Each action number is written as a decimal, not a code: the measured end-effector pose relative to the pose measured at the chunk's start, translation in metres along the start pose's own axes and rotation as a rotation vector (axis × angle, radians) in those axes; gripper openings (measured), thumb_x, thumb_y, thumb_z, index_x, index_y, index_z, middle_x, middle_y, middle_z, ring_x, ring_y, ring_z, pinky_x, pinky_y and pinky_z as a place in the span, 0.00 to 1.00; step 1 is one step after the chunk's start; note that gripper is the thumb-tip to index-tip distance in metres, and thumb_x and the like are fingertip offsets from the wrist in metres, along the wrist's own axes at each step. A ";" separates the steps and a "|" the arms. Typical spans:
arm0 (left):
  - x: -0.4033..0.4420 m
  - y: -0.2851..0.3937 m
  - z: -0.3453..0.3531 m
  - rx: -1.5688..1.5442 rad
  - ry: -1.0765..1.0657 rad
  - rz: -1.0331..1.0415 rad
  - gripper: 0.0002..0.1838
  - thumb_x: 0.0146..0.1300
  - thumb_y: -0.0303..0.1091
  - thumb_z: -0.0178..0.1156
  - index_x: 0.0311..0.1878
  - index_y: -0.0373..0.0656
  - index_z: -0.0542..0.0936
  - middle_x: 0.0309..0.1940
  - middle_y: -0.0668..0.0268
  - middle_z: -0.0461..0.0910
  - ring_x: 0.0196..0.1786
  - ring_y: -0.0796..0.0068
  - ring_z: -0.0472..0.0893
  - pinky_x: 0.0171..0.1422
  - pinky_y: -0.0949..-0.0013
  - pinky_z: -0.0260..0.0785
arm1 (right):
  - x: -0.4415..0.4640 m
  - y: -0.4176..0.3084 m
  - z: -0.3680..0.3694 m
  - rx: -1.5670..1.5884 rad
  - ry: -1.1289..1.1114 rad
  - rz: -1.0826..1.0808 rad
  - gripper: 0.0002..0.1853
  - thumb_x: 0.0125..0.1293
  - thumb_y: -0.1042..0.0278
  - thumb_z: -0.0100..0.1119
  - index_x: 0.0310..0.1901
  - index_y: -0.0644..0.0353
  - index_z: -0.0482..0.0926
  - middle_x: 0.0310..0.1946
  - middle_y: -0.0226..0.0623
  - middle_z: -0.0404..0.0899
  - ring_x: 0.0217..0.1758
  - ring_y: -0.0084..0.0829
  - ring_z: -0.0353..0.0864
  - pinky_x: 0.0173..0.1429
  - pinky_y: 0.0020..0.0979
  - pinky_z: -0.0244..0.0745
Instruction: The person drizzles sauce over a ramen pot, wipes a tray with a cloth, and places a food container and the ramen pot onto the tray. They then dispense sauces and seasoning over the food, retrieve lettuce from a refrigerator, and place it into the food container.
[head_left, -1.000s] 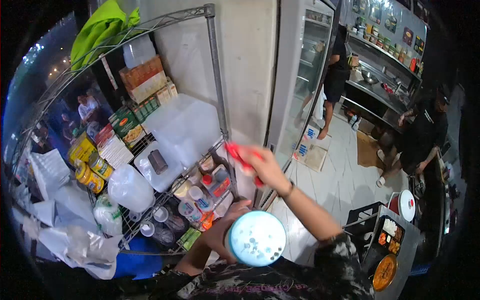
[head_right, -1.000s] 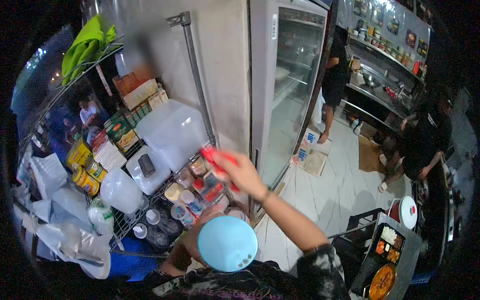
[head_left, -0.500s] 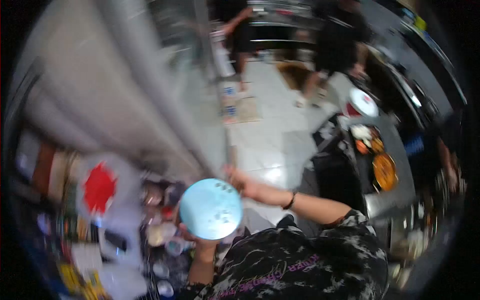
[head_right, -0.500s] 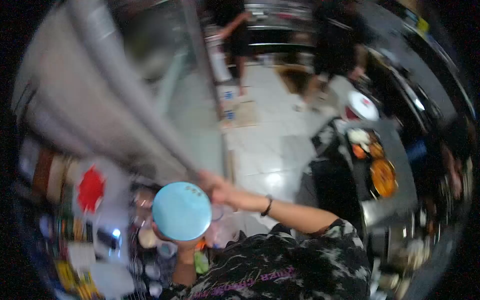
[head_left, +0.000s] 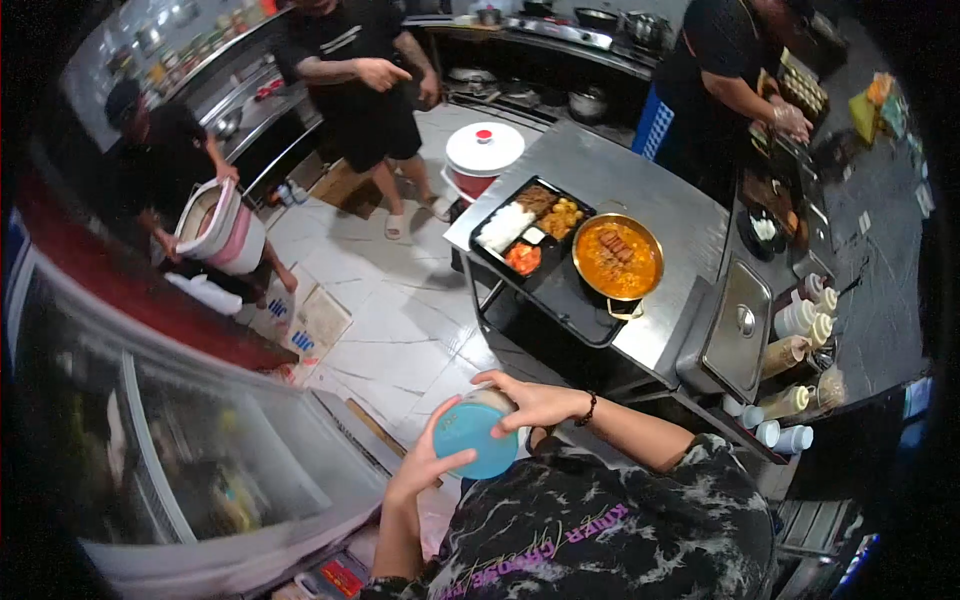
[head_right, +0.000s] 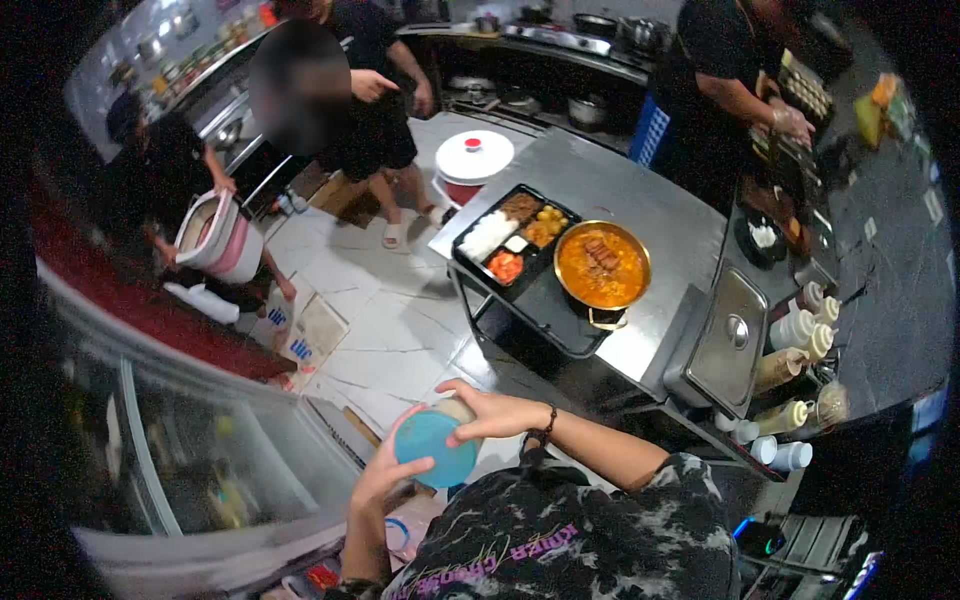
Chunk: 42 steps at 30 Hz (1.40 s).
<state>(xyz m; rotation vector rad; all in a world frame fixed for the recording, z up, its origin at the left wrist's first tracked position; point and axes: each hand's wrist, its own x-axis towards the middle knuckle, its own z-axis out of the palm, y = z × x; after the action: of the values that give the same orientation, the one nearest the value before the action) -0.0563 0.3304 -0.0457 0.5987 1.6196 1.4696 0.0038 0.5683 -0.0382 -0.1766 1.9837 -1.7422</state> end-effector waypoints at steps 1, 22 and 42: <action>0.034 -0.008 0.003 -0.131 -0.110 -0.052 0.44 0.52 0.39 0.64 0.68 0.39 0.53 0.64 0.57 0.58 0.67 0.67 0.59 0.68 0.65 0.50 | -0.006 0.023 -0.018 -0.003 0.074 -0.025 0.47 0.51 0.53 0.66 0.65 0.61 0.47 0.54 0.55 0.66 0.57 0.43 0.69 0.61 0.34 0.64; 0.359 -0.004 -0.037 -0.260 -0.076 -0.204 0.37 0.62 0.50 0.56 0.69 0.54 0.50 0.67 0.54 0.52 0.63 0.62 0.64 0.60 0.57 0.62 | 0.008 0.060 -0.328 -0.265 1.428 0.060 0.43 0.40 0.55 0.70 0.62 0.50 0.64 0.59 0.53 0.61 0.62 0.46 0.65 0.65 0.41 0.62; 0.437 -0.032 -0.095 -0.604 0.079 -0.644 0.45 0.56 0.68 0.52 0.64 0.46 0.50 0.54 0.54 0.63 0.56 0.56 0.66 0.61 0.55 0.59 | 0.113 0.045 -0.441 -1.074 1.309 0.424 0.41 0.32 0.54 0.69 0.57 0.36 0.73 0.58 0.58 0.62 0.63 0.53 0.58 0.61 0.48 0.62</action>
<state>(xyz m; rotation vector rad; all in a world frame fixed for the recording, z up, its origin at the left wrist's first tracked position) -0.3596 0.6238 -0.1979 -0.3040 1.1624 1.3781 -0.2783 0.9258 -0.0840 1.2199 3.2595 -0.2088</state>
